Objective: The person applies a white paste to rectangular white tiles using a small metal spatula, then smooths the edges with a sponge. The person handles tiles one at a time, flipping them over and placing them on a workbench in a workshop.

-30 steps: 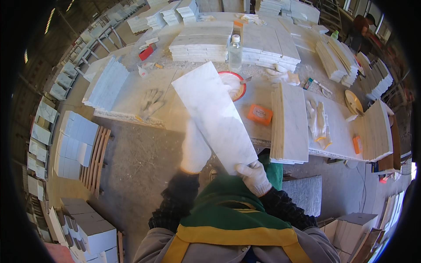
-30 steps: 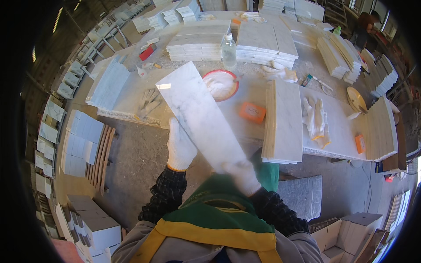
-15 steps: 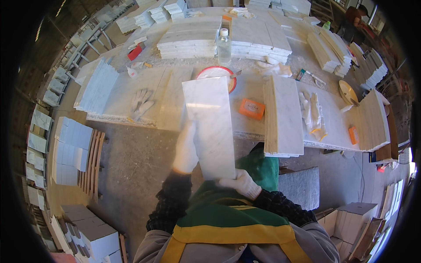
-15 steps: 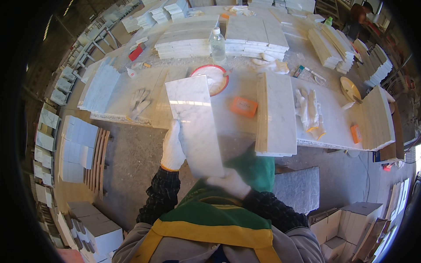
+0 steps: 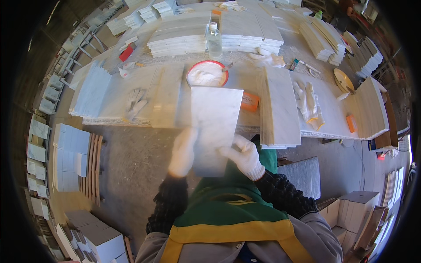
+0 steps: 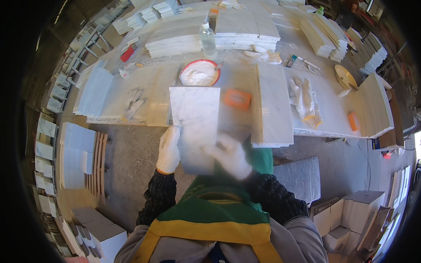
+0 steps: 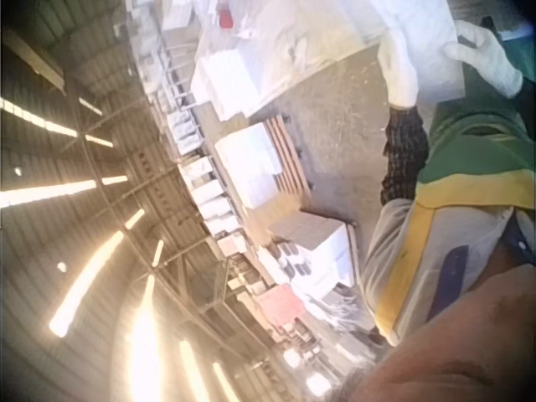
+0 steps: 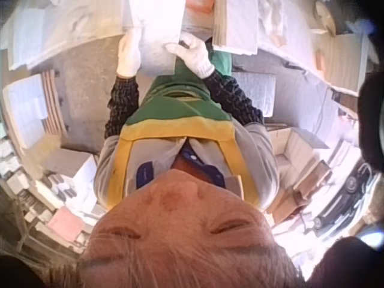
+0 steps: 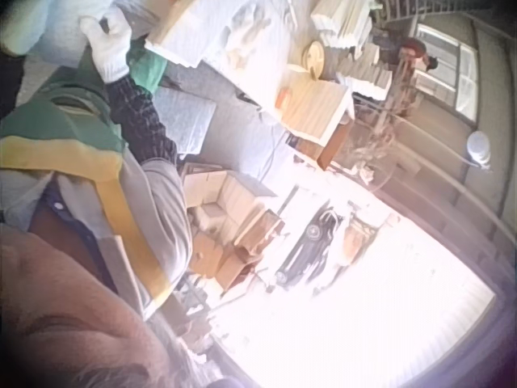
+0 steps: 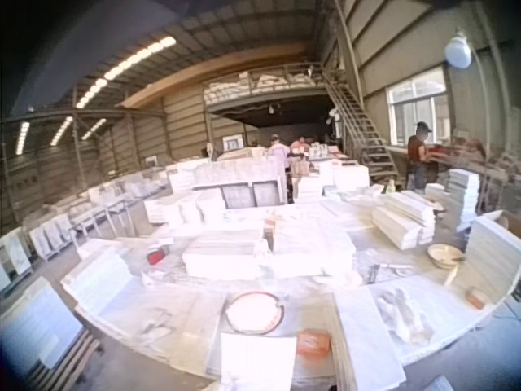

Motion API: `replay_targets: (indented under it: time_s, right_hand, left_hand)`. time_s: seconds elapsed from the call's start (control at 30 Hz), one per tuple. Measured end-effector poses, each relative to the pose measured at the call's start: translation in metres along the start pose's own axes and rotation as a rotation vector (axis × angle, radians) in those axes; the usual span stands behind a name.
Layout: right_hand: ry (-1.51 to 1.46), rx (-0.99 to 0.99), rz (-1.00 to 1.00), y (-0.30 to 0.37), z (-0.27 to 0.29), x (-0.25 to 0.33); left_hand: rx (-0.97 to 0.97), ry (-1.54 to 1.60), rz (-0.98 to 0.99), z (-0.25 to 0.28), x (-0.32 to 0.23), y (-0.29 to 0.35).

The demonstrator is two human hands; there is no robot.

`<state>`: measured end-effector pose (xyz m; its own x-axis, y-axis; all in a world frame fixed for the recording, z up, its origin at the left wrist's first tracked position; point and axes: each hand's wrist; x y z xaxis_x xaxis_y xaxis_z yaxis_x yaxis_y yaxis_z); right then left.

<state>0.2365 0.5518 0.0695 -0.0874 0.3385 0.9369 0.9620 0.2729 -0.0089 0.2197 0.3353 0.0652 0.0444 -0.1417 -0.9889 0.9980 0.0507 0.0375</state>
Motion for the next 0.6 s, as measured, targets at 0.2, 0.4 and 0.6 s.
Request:
replay_targets:
  time_s: [0.2, 0.4, 0.6]
  right_hand:
    - [-0.076, -0.113, 0.075, -0.011, -0.002, 0.026]
    - [-0.145, -0.133, 0.034, -0.01, -0.002, 0.026]
    - [-0.213, -0.153, -0.003, -0.006, 0.0, 0.021]
  left_hand:
    - [0.055, -0.098, -0.053, -0.001, -0.015, 0.009]
    - [0.038, -0.131, -0.095, -0.003, -0.017, 0.017]
    - [0.057, -0.137, -0.091, -0.002, -0.015, 0.017]
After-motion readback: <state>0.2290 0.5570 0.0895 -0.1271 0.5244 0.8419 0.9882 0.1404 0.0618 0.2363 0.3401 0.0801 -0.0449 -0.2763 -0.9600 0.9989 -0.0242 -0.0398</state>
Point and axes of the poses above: each hand's wrist, its own y-axis away from the middle knuckle, its own z-axis out of the back of the hand, x = y × z, and after that the axes turned 10 degrees about -y, right-handed
